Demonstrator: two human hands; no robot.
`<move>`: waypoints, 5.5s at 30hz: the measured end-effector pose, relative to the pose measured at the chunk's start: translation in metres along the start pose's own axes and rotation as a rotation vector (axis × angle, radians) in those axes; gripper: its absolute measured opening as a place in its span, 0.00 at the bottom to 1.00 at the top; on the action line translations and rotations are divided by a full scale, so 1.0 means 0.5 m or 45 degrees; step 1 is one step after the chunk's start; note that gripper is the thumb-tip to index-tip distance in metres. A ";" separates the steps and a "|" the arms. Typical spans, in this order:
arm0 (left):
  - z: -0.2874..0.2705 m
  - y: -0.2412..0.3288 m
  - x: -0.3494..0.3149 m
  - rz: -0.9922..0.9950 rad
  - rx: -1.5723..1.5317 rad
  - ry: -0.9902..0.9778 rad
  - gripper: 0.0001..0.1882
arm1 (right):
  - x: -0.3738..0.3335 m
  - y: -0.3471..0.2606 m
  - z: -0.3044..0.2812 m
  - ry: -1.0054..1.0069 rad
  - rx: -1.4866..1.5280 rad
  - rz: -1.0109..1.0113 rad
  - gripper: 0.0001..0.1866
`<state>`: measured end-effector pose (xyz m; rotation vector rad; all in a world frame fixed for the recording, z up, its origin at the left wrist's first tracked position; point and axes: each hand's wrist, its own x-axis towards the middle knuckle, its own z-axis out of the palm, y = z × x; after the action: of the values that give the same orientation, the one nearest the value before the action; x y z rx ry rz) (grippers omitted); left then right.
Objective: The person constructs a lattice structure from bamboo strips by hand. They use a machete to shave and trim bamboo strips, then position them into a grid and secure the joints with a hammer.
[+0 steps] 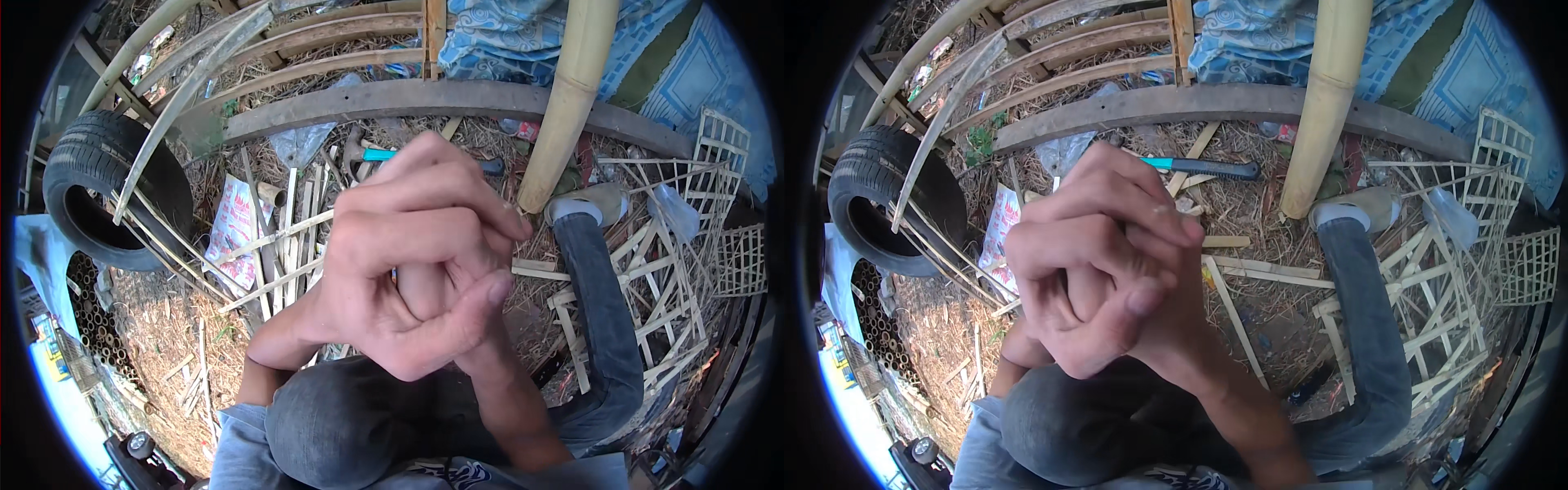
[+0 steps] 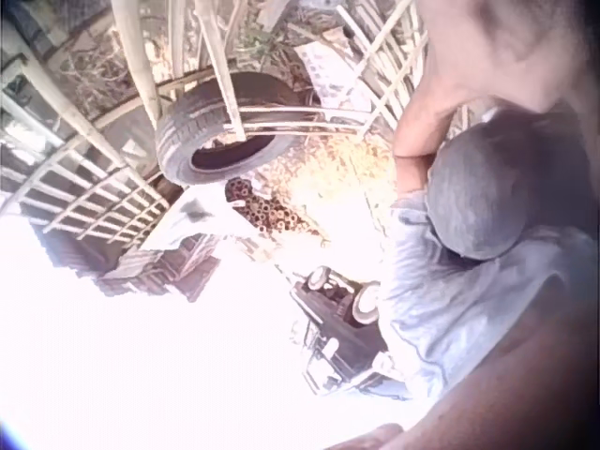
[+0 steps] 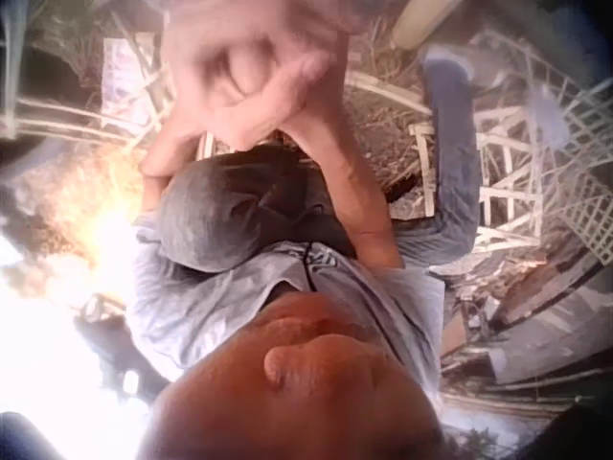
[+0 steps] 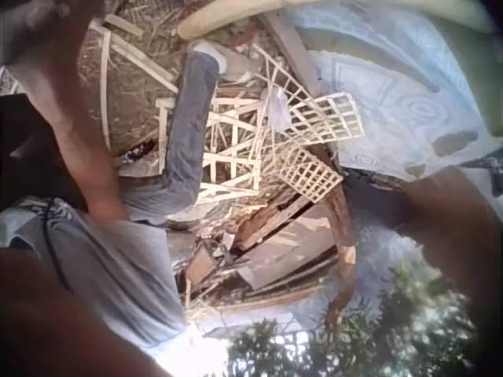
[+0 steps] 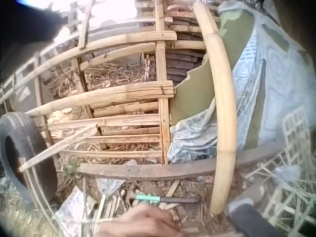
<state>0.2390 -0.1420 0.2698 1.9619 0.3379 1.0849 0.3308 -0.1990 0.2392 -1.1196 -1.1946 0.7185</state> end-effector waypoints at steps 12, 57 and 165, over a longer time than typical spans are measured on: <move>0.007 -0.022 -0.020 -0.045 -0.078 0.216 0.15 | 0.017 0.010 0.013 -0.022 -0.006 -0.049 0.11; 0.011 -0.133 -0.311 -0.483 0.195 0.478 0.23 | 0.011 -0.007 -0.102 0.396 0.425 0.664 0.14; 0.025 -0.041 -0.229 -0.416 0.410 0.563 0.04 | -0.322 -0.364 -0.135 0.155 0.221 0.916 0.25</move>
<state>0.1846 -0.2026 0.1856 1.8298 1.0909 1.2961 0.3324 -0.4226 0.3552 -1.4297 -0.5908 1.2494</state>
